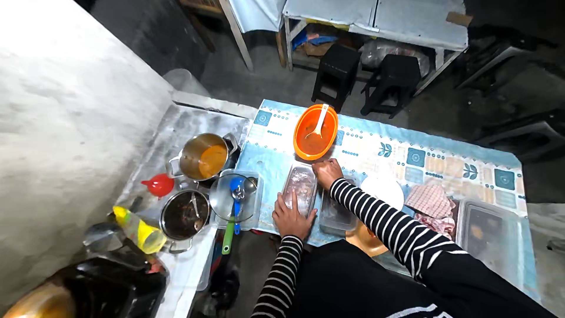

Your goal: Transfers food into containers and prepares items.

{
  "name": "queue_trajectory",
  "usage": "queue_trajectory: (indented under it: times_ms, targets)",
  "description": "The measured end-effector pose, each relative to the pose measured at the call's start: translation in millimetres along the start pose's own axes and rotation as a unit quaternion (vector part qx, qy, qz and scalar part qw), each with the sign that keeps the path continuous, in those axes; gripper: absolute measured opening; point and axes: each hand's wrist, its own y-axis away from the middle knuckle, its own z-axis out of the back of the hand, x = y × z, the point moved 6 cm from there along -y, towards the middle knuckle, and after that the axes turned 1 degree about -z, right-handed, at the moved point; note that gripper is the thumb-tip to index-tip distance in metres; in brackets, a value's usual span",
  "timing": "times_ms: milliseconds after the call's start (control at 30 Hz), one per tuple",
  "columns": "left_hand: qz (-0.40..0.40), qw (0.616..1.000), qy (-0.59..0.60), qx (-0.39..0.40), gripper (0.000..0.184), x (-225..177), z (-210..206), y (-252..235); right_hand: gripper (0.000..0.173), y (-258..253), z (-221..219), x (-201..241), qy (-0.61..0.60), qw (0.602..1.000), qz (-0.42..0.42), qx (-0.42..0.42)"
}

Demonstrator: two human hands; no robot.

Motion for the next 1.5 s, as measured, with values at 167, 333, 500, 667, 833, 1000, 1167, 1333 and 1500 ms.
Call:
queue_trajectory:
  times_ms: [167,333,500,667,833,1000,1167,1333,1500]
  targets:
    - [0.032,0.999,0.019,-0.012,0.132,16.8,0.8,34.8,0.033,19.4,-0.1,36.2,0.031,0.993,0.078,0.086]
    - [0.038,0.999,0.028,-0.012,0.143,20.2,1.6,34.0,0.075,9.9,-14.1,60.5,0.002,0.973,0.131,0.188]
    - [0.040,0.998,0.041,-0.007,0.140,20.6,-1.9,30.1,0.087,-7.9,-15.4,65.7,0.054,0.957,0.127,0.256]
    - [0.030,0.999,0.044,-0.007,0.127,21.4,-4.4,29.2,0.084,-17.6,-21.0,70.2,0.094,0.950,0.120,0.274]
    - [0.016,0.999,0.036,-0.004,0.112,20.5,-6.1,28.5,0.086,-18.2,-22.6,73.7,0.107,0.948,0.113,0.279]
    - [0.021,0.999,0.022,-0.017,0.108,20.5,-5.6,26.7,0.085,-20.7,-26.5,75.8,0.124,0.946,0.118,0.275]
    - [0.021,0.999,0.015,-0.026,0.107,19.1,-6.1,33.5,0.087,-20.3,-26.7,72.0,0.140,0.940,0.148,0.274]
    - [0.013,1.000,0.005,-0.026,0.107,17.2,-5.1,32.3,0.107,-20.6,-7.0,56.7,0.114,0.937,0.195,0.265]
    - [0.007,1.000,0.007,-0.025,0.112,18.3,-2.2,26.4,0.077,8.3,10.1,6.8,0.051,0.976,0.201,0.068]
